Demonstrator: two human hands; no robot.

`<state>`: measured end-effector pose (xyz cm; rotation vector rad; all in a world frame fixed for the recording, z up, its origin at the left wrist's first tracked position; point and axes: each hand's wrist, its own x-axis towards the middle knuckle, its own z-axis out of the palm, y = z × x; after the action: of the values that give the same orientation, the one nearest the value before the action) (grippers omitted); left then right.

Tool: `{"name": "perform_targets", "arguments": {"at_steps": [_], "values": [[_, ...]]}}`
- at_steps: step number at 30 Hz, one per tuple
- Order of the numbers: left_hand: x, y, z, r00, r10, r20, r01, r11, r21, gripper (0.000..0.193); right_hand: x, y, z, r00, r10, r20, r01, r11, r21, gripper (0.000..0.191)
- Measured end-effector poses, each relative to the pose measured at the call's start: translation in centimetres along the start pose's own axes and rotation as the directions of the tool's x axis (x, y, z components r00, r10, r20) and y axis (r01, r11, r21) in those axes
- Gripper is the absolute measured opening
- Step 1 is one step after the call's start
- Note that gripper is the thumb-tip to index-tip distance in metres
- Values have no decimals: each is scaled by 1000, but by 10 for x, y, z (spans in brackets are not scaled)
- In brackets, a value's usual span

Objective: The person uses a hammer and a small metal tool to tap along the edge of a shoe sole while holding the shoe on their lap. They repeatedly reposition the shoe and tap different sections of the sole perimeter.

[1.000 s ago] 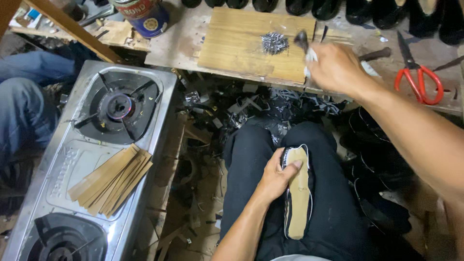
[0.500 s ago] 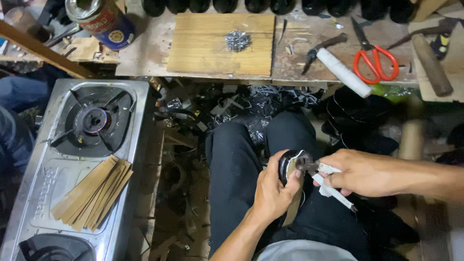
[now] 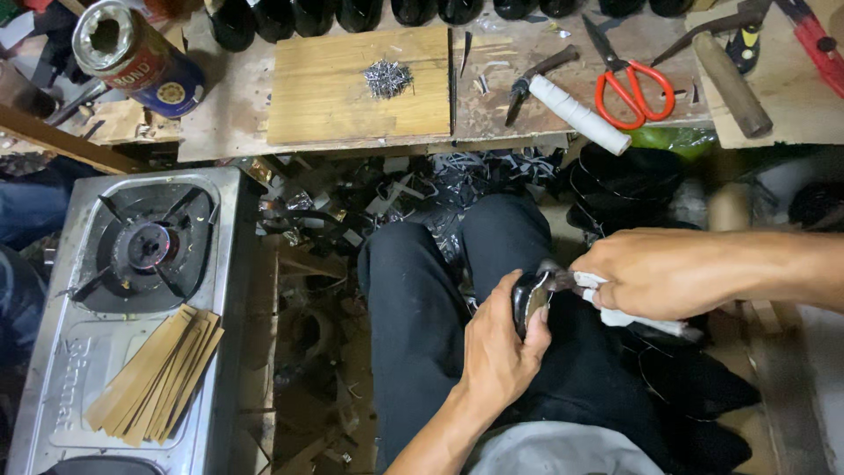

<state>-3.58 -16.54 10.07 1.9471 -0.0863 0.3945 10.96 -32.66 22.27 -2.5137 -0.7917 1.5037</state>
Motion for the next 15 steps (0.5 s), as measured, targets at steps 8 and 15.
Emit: {"name": "perform_targets", "arguments": {"at_steps": [8,15], "values": [[-2,-11,-6,994,-68,-89,65,997,-38,51,19,-3,73,711,-288,-642,343,938,-40,21],[2,2,-12,961,-243,-131,208,950,-235,48,12,-18,75,625,-316,-714,320,938,-134,28]]}}
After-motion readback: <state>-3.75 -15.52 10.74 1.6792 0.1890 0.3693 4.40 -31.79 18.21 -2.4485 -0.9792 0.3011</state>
